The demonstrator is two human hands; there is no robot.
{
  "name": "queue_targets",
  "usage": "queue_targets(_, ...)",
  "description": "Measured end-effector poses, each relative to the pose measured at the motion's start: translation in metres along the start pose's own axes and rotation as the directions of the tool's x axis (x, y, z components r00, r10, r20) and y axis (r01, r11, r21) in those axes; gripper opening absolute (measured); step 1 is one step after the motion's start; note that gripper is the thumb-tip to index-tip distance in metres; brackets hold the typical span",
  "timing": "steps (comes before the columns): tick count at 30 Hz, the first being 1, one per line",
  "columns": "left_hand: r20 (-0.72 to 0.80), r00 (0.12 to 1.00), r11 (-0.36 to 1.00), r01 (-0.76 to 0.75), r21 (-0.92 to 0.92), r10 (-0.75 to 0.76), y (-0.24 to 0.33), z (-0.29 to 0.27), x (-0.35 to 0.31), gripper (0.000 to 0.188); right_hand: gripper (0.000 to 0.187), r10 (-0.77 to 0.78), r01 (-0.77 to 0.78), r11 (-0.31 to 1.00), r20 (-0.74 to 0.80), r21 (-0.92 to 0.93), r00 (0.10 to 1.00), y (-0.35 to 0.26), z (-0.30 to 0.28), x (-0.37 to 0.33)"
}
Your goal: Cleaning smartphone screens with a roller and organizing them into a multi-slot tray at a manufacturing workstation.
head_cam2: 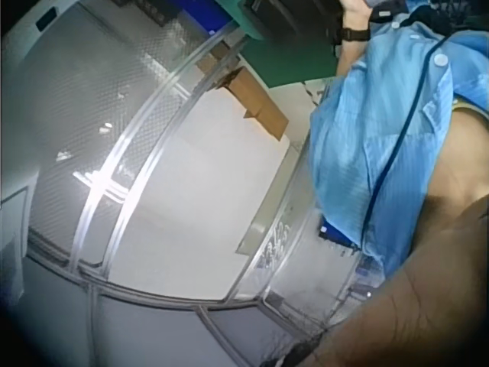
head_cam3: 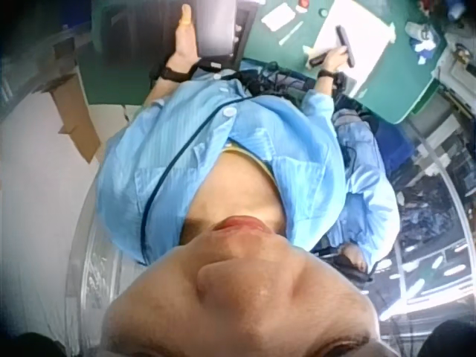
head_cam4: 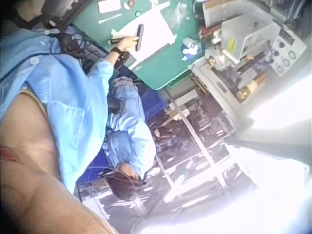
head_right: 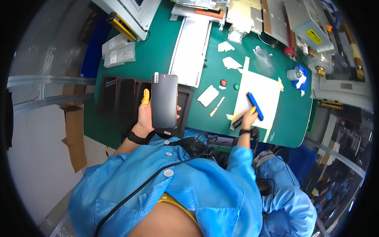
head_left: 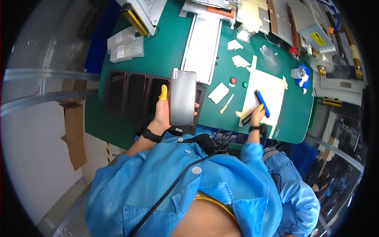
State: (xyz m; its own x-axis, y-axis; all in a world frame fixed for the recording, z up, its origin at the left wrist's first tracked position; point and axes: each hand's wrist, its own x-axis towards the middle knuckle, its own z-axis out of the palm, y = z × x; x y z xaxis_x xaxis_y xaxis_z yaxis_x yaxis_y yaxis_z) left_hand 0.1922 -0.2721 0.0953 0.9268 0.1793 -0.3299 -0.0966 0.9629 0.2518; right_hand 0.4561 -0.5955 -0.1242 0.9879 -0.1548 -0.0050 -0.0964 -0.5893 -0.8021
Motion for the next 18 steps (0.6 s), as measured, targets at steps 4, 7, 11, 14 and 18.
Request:
queue_targets(4,-0.030,0.999,0.999,-0.016,0.047,0.017,-0.004,0.002,-0.002,0.067,0.030,0.301,-0.317,0.941,0.135,0.121,0.944,-0.073,-0.013,-0.106)
queue_targets(7,-0.001,1.000,1.000,-0.008,0.030,0.008,-0.006,0.007,-0.001,0.055,0.027,0.273,-0.286,0.957,0.169,0.055,0.947,-0.066,-0.014,-0.061)
queue_targets(11,-0.261,0.949,0.842,-0.008,0.540,0.176,-0.016,-0.003,0.001,0.033,0.031,0.307,-0.329,0.929,0.144,0.167,0.941,-0.051,-0.008,0.010)
queue_targets(14,-0.229,0.914,0.436,0.065,0.898,0.335,-0.041,-0.070,-0.001,0.040,0.035,0.288,-0.301,0.932,0.088,0.204,0.953,-0.055,0.013,-0.012)
queue_targets(18,-0.129,0.930,-0.276,0.231,0.933,0.343,-0.065,-0.068,-0.011,0.092,0.022,0.404,-0.414,0.878,0.095,0.238,0.910,-0.071,0.020,-0.079)
